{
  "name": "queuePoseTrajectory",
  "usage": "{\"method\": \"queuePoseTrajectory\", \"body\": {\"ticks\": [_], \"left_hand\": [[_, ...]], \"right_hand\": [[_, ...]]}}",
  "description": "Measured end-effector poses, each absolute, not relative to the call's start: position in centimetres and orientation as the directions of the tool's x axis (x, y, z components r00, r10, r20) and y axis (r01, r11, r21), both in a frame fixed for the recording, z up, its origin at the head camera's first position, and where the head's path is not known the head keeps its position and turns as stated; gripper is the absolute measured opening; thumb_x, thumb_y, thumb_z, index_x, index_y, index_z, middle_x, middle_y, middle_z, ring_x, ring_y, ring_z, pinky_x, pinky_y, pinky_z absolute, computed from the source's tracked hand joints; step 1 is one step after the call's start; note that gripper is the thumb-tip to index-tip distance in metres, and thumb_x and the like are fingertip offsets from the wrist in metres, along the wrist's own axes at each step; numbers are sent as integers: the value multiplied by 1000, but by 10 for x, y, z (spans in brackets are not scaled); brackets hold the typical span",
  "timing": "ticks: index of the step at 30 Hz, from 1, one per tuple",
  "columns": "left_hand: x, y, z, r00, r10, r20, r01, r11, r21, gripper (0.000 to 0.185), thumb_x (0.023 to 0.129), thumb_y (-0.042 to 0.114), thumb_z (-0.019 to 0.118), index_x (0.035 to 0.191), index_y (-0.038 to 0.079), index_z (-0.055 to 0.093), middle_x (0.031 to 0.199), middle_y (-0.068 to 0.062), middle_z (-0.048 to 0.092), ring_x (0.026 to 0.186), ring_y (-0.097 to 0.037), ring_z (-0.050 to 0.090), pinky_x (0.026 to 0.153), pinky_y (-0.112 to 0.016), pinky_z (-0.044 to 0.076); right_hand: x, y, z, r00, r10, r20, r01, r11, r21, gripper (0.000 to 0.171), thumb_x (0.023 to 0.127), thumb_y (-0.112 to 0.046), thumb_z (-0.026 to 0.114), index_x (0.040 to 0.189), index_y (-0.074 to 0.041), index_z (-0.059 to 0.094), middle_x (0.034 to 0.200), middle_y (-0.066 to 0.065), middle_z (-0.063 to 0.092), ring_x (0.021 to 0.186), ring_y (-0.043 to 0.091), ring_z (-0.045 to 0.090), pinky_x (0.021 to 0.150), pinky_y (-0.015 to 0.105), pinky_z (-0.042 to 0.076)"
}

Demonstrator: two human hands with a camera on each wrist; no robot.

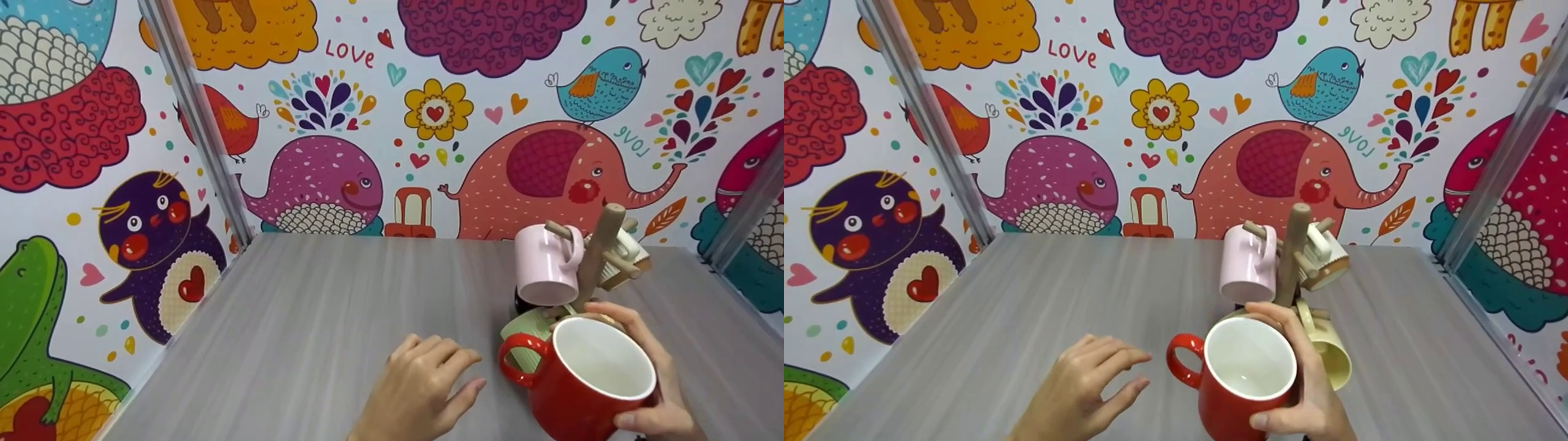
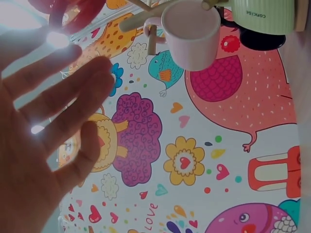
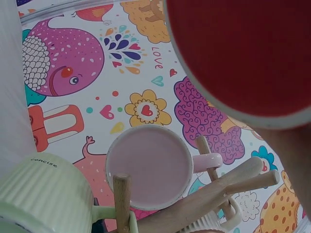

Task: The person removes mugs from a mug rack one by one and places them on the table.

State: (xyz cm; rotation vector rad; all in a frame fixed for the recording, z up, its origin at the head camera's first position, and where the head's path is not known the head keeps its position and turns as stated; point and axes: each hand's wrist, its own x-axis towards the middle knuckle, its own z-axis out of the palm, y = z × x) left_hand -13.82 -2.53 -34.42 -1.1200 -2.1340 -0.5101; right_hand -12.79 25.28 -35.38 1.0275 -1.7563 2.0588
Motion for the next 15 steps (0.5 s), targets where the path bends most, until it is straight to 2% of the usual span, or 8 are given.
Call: {"method": "queuePoseTrajectory", "body": {"ticks": [4, 9, 15], "left_hand": [[-136, -23, -344, -436, 583, 685, 832, 551, 60, 20, 86, 31, 61, 101, 18, 66, 89, 9, 64, 77, -3, 56, 65, -14, 38], [-134, -22, -342, -451, 584, 674, 835, 543, 88, 25, 87, 33, 59, 106, 19, 65, 90, 10, 65, 76, -2, 56, 67, -13, 39], [-133, -20, -342, -451, 579, 679, 837, 538, 98, 27, 87, 34, 58, 108, 18, 65, 90, 10, 65, 75, -1, 56, 69, -14, 41]], "right_hand": [[-129, 251, -354, -691, -294, 661, -614, -244, -751, 82, 56, 6, 51, 132, 13, 21, 120, 26, 49, 103, 30, 54, 77, 36, 50], [-126, 249, -356, -732, -269, 626, -592, -204, -780, 83, 54, 6, 49, 133, 11, 22, 119, 24, 49, 101, 31, 54, 75, 37, 51], [-123, 244, -355, -785, -239, 571, -543, -178, -821, 81, 57, 5, 51, 133, 8, 23, 120, 24, 48, 100, 33, 54, 75, 39, 50]]}}
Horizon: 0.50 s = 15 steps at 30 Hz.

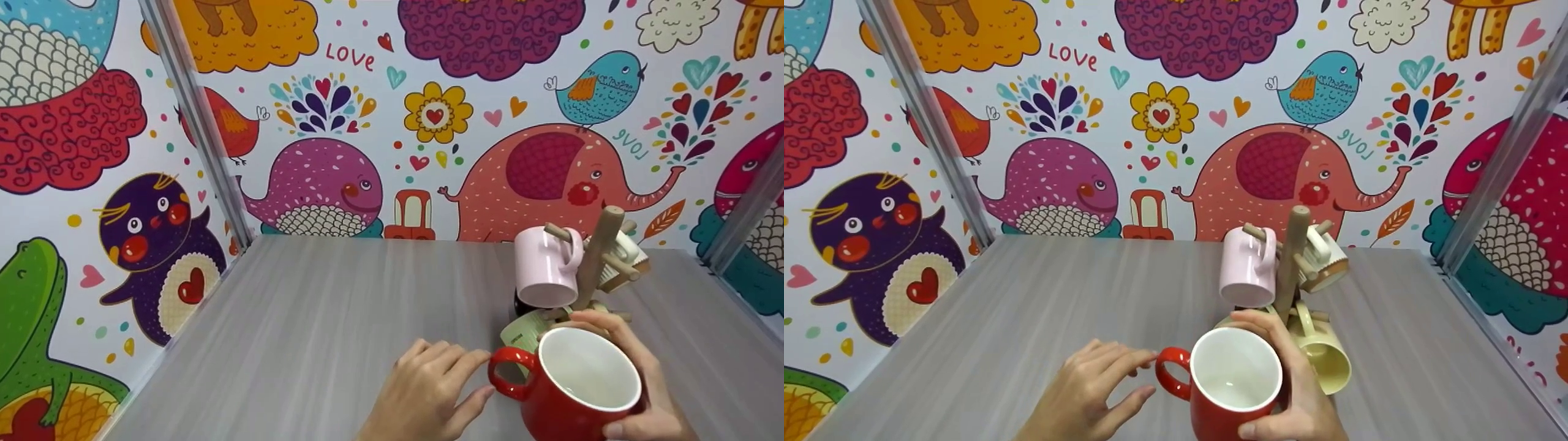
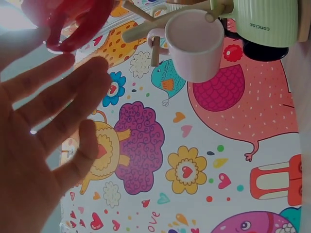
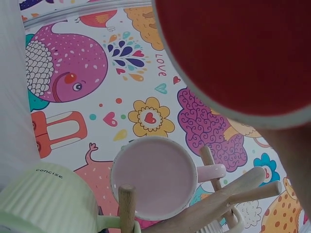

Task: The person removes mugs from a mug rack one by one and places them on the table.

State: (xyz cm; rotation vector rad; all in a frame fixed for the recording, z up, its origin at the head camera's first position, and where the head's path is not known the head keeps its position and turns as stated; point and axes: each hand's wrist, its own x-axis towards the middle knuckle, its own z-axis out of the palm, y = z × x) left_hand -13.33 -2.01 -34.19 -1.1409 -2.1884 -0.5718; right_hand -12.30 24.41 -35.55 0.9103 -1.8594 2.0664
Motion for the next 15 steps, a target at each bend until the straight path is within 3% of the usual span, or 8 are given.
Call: {"method": "queuePoseTrajectory", "body": {"ticks": [9, 15], "left_hand": [[-134, -18, -343, -410, 577, 706, 841, 538, 49, 25, 86, 32, 60, 103, 15, 66, 84, 8, 65, 70, -2, 54, 65, -13, 39], [-134, -17, -343, -416, 559, 718, 838, 543, 63, 22, 85, 31, 61, 100, 15, 66, 83, 9, 64, 68, -1, 52, 63, -12, 37]], "right_hand": [[-125, 240, -352, -713, -295, 636, -611, -182, -770, 81, 54, 5, 53, 130, 13, 25, 120, 26, 48, 100, 32, 55, 77, 37, 50], [-121, 238, -349, -766, -313, 562, -549, -135, -825, 85, 56, 3, 64, 132, 10, 26, 122, 26, 47, 102, 34, 53, 78, 38, 50]]}}
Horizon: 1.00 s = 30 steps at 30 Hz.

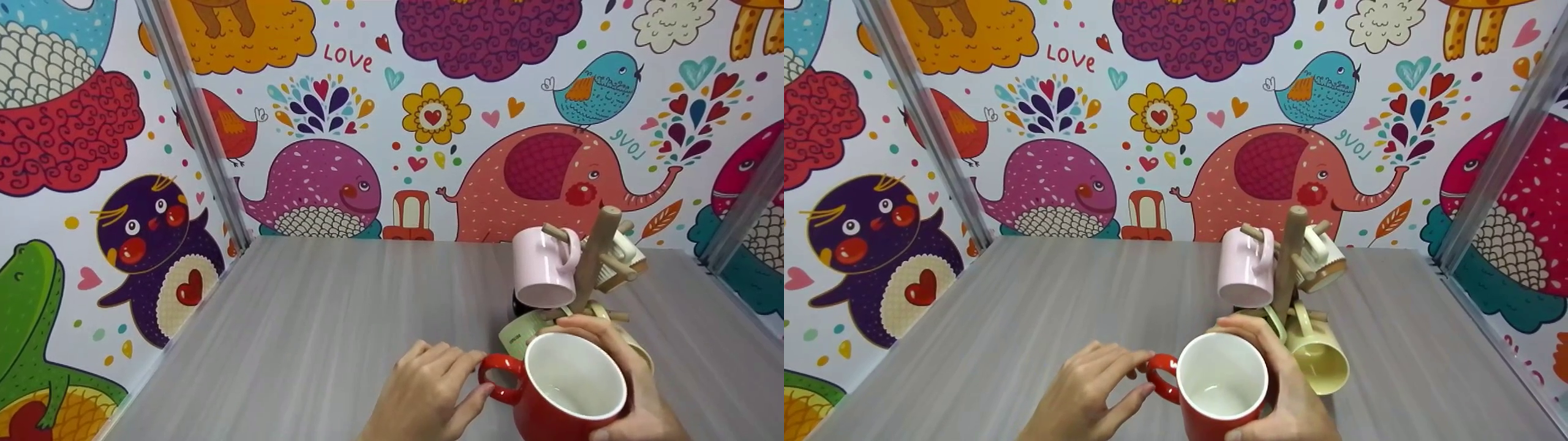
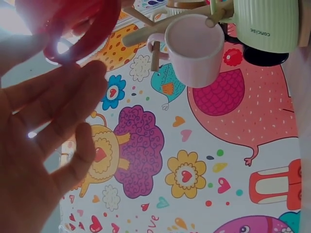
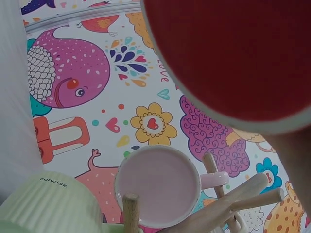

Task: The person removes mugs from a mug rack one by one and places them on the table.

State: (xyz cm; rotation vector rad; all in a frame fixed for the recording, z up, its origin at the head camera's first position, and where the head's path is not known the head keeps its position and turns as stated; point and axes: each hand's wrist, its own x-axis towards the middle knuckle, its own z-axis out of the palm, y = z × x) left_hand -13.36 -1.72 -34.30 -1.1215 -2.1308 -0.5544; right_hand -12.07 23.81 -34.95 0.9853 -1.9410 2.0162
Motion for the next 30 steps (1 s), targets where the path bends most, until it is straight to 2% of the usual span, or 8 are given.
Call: {"method": "queuePoseTrajectory", "body": {"ticks": [3, 7, 13, 20, 22, 25, 30], "left_hand": [[-133, -16, -343, -407, 553, 727, 847, 527, 72, 19, 88, 30, 59, 98, 15, 65, 80, 9, 63, 66, -1, 50, 61, -10, 36], [-132, -13, -344, -406, 536, 740, 873, 467, 141, 19, 90, 30, 55, 93, 13, 63, 75, 7, 60, 64, -2, 47, 59, -7, 35], [-133, -10, -345, -401, 532, 746, 892, 412, 185, 18, 91, 26, 54, 90, 9, 62, 75, 5, 59, 64, -2, 48, 59, -5, 37], [-133, -8, -347, -405, 539, 739, 906, 349, 242, 14, 91, 21, 55, 94, 9, 61, 81, 4, 60, 67, 0, 51, 62, -6, 40], [-133, -8, -347, -431, 546, 719, 901, 298, 314, 13, 91, 20, 55, 96, 9, 60, 82, 4, 59, 68, 2, 51, 62, -6, 40], [-131, -8, -346, -506, 568, 649, 854, 224, 470, 13, 92, 20, 52, 97, 9, 57, 80, 4, 58, 63, 5, 49, 56, -6, 41], [-127, -8, -343, -657, 609, 445, 633, 124, 764, 17, 95, 25, 47, 96, 10, 54, 74, 4, 56, 47, 7, 42, 44, -12, 42]], "right_hand": [[-115, 235, -347, -833, -312, 457, -453, -88, -887, 86, 61, -2, 68, 135, 2, 25, 125, 23, 45, 104, 36, 52, 80, 42, 48], [-109, 232, -344, -893, -302, 334, -341, -29, -940, 83, 64, -3, 68, 136, -6, 26, 127, 19, 44, 106, 37, 50, 82, 45, 47], [-107, 230, -343, -897, -291, 333, -346, -9, -938, 81, 62, -1, 67, 134, -4, 28, 126, 20, 45, 104, 38, 50, 81, 46, 47], [-106, 229, -342, -912, -284, 297, -316, 25, -948, 79, 63, -2, 68, 133, -7, 31, 125, 18, 46, 104, 37, 51, 82, 45, 47], [-106, 230, -342, -913, -290, 287, -308, 27, -951, 78, 64, -2, 67, 133, -8, 31, 125, 17, 46, 104, 37, 50, 82, 45, 47], [-105, 230, -342, -910, -305, 279, -302, 28, -953, 77, 65, -4, 67, 133, -8, 30, 126, 16, 46, 105, 37, 50, 83, 45, 46], [-105, 231, -342, -904, -330, 271, -304, 54, -951, 78, 67, -5, 68, 134, -8, 29, 126, 15, 45, 106, 36, 50, 83, 45, 46]]}}
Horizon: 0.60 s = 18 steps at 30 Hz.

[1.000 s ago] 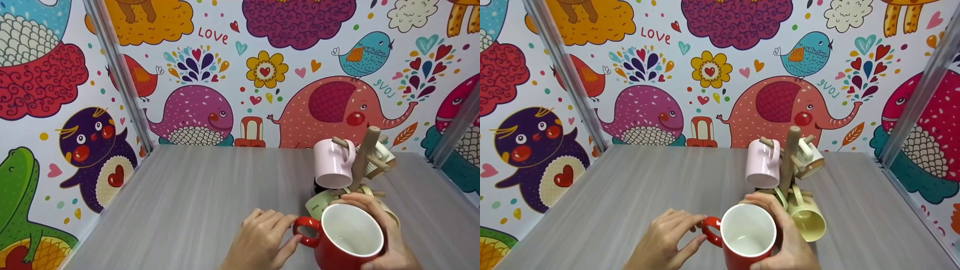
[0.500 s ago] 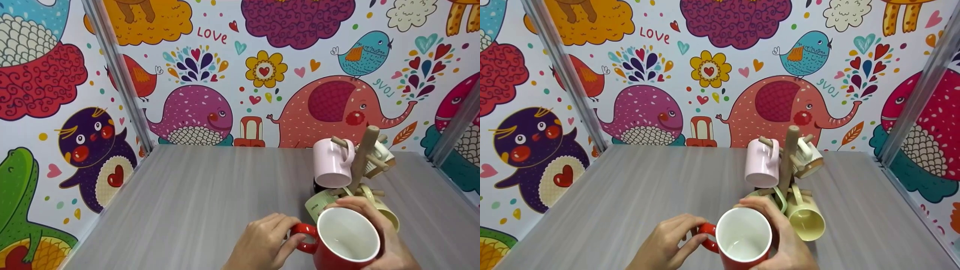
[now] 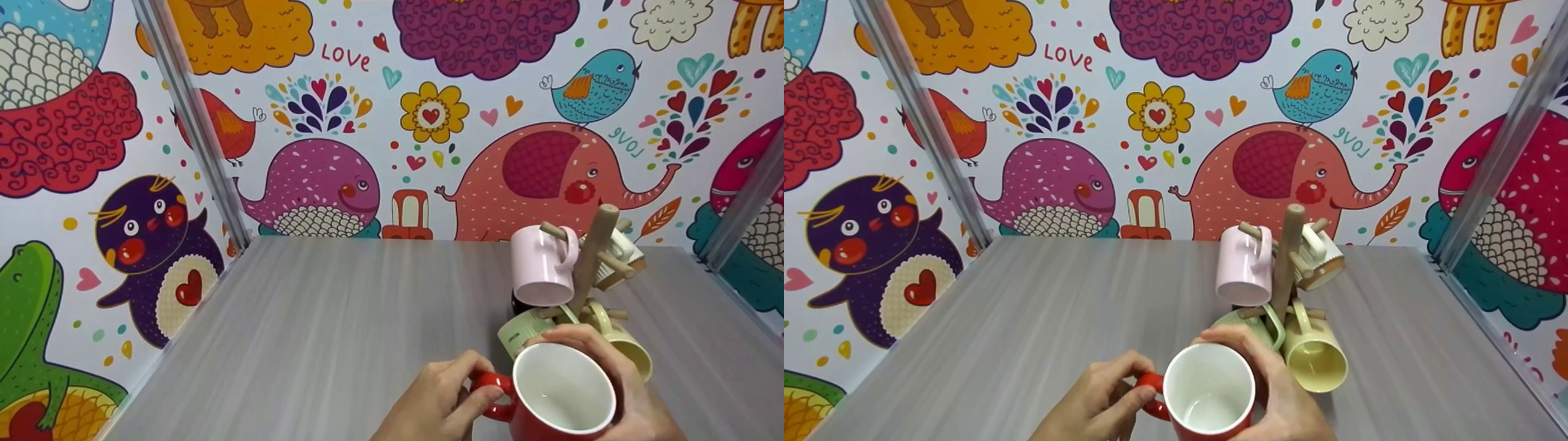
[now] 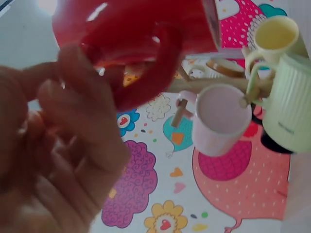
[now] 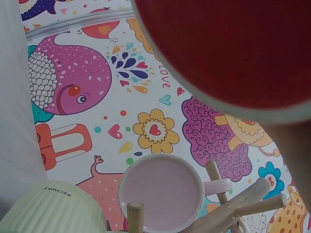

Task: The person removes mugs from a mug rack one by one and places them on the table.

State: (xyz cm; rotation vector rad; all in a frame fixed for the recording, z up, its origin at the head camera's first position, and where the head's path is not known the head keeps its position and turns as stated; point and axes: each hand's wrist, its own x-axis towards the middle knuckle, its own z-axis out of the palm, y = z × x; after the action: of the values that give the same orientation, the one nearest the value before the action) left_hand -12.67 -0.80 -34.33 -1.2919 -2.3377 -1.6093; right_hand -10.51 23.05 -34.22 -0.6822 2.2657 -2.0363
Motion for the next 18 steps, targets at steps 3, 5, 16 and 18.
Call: {"method": "queuePoseTrajectory", "body": {"ticks": [3, 5, 16, 18], "left_hand": [[-125, -8, -343, -710, 614, 345, 502, 98, 859, 18, 94, 27, 49, 94, 10, 54, 73, 5, 56, 45, 5, 41, 42, -16, 42], [-125, -8, -343, -722, 614, 317, 471, 102, 876, 18, 93, 27, 50, 93, 10, 56, 75, 6, 59, 49, 5, 43, 44, -16, 42], [-129, -13, -343, -627, 699, 343, 713, 337, 615, 26, 95, 33, 44, 82, 13, 54, 64, 14, 51, 58, 8, 42, 50, -8, 35], [-130, -14, -342, -609, 722, 328, 737, 362, 571, 26, 95, 33, 44, 81, 13, 53, 63, 13, 50, 57, 8, 42, 49, -8, 33]], "right_hand": [[-106, 230, -342, -899, -339, 278, -320, 76, -944, 78, 66, -4, 69, 133, -7, 30, 125, 15, 45, 105, 36, 50, 82, 45, 47], [-106, 230, -342, -897, -345, 277, -325, 91, -941, 78, 65, -4, 70, 133, -9, 31, 125, 14, 46, 105, 35, 50, 82, 45, 47], [-106, 227, -342, -871, -430, 240, -312, 105, -944, 77, 66, -9, 70, 133, -10, 32, 124, 12, 49, 103, 33, 51, 78, 46, 48], [-105, 225, -341, -868, -436, 238, -312, 105, -944, 75, 66, -9, 70, 132, -10, 34, 124, 12, 49, 103, 34, 52, 78, 46, 48]]}}
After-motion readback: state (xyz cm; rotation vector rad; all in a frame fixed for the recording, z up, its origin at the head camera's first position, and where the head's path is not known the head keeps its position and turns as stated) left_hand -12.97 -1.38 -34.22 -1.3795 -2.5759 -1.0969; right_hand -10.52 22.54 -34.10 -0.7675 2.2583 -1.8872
